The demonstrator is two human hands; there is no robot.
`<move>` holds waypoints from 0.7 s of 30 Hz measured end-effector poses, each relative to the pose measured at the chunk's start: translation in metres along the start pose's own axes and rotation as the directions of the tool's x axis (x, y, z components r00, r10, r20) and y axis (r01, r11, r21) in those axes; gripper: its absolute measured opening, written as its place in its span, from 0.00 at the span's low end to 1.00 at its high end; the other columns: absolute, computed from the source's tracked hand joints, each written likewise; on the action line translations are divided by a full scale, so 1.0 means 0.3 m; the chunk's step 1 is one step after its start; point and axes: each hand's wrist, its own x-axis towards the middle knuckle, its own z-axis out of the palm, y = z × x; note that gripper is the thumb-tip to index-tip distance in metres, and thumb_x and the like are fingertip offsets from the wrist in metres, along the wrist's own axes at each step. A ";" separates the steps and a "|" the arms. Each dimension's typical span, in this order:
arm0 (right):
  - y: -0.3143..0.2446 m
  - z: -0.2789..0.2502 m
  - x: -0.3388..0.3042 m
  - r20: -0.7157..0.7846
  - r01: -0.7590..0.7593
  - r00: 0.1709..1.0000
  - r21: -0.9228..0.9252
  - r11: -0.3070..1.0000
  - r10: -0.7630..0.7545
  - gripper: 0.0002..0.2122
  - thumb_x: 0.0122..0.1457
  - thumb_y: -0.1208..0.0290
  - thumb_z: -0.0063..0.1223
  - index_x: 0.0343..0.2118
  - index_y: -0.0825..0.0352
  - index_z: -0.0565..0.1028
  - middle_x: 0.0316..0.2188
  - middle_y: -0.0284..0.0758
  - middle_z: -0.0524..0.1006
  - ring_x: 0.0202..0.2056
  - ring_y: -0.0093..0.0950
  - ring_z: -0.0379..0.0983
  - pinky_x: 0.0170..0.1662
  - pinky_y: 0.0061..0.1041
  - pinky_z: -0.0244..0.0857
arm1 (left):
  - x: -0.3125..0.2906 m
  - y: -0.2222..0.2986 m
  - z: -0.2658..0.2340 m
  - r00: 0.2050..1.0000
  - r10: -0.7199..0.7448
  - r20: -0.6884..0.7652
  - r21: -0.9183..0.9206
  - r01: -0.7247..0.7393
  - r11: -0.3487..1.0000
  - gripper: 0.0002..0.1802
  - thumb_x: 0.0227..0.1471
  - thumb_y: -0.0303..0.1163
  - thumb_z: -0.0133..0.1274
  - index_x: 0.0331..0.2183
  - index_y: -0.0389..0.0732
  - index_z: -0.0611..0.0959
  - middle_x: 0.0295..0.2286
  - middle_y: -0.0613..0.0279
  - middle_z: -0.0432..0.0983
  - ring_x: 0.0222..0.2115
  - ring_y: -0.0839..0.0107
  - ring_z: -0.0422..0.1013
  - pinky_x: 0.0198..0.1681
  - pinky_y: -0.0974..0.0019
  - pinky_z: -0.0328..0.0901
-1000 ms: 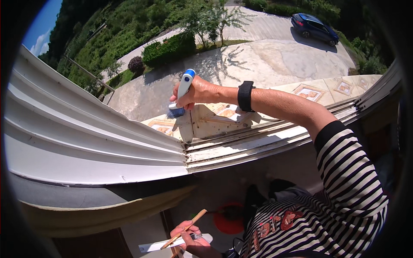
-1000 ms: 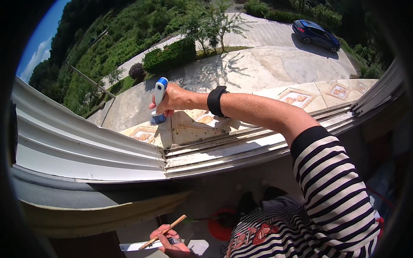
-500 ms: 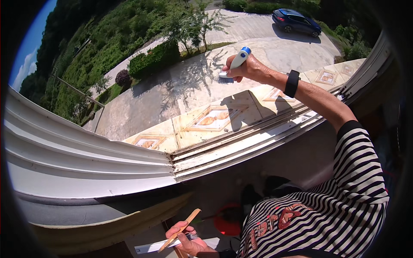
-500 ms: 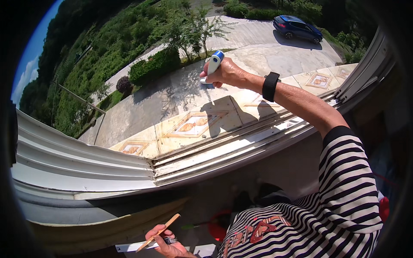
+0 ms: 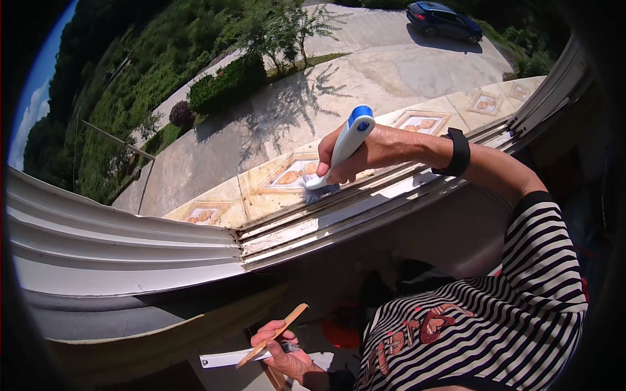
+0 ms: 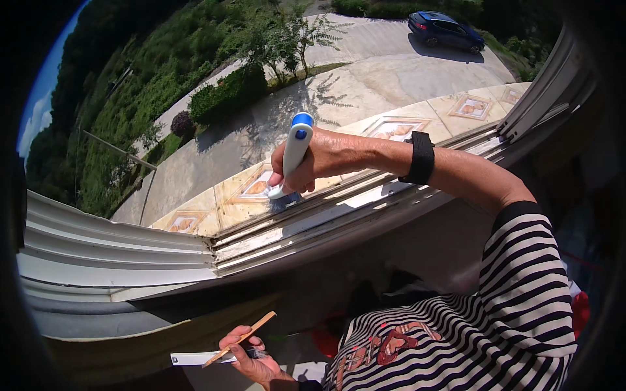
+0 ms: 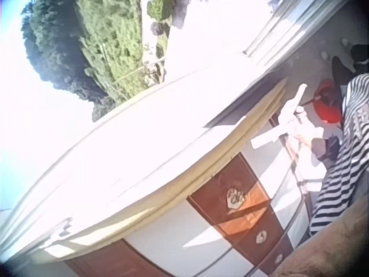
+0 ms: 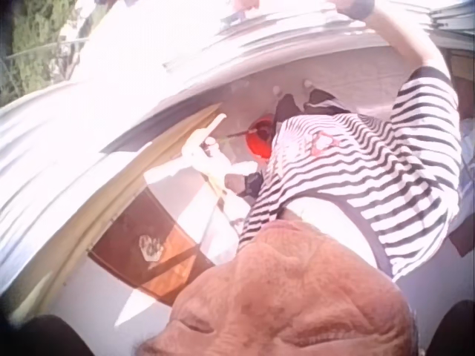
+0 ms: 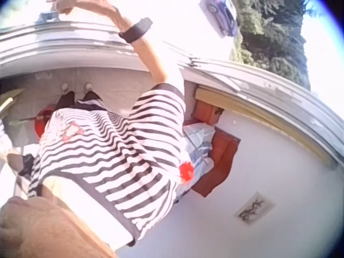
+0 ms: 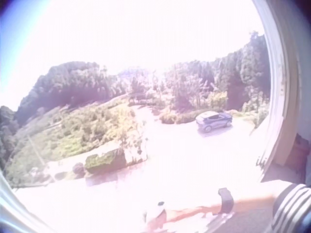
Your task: Cleaning the tracks of a sliding window using a brush, wooden stick, and cloth.
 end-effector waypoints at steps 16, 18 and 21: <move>0.082 0.358 -0.430 -0.062 0.560 0.810 -0.208 0.802 -0.583 0.18 0.53 0.58 0.49 0.37 0.71 0.68 0.41 0.47 0.66 0.38 0.38 0.69 0.37 0.31 0.68 | -0.264 0.039 0.381 0.954 0.111 0.280 -0.179 -0.062 0.982 0.28 0.46 0.56 0.51 0.35 0.38 0.71 0.36 0.57 0.67 0.38 0.69 0.65 0.37 0.70 0.65; 0.114 0.343 -0.468 -0.073 0.556 0.799 -0.288 0.780 -0.597 0.19 0.53 0.59 0.50 0.39 0.71 0.67 0.41 0.47 0.66 0.38 0.39 0.69 0.37 0.30 0.69 | -0.304 0.041 0.411 0.951 0.044 0.307 -0.203 0.021 0.979 0.29 0.46 0.56 0.51 0.35 0.38 0.72 0.36 0.57 0.67 0.38 0.69 0.65 0.38 0.70 0.65; 0.138 0.326 -0.523 -0.095 0.478 0.846 -0.297 0.826 -0.524 0.20 0.52 0.61 0.52 0.44 0.68 0.66 0.41 0.45 0.67 0.34 0.37 0.72 0.32 0.27 0.71 | -0.345 0.028 0.459 0.960 0.017 0.278 -0.231 0.050 0.972 0.33 0.44 0.57 0.52 0.38 0.36 0.72 0.34 0.59 0.67 0.34 0.73 0.66 0.36 0.73 0.65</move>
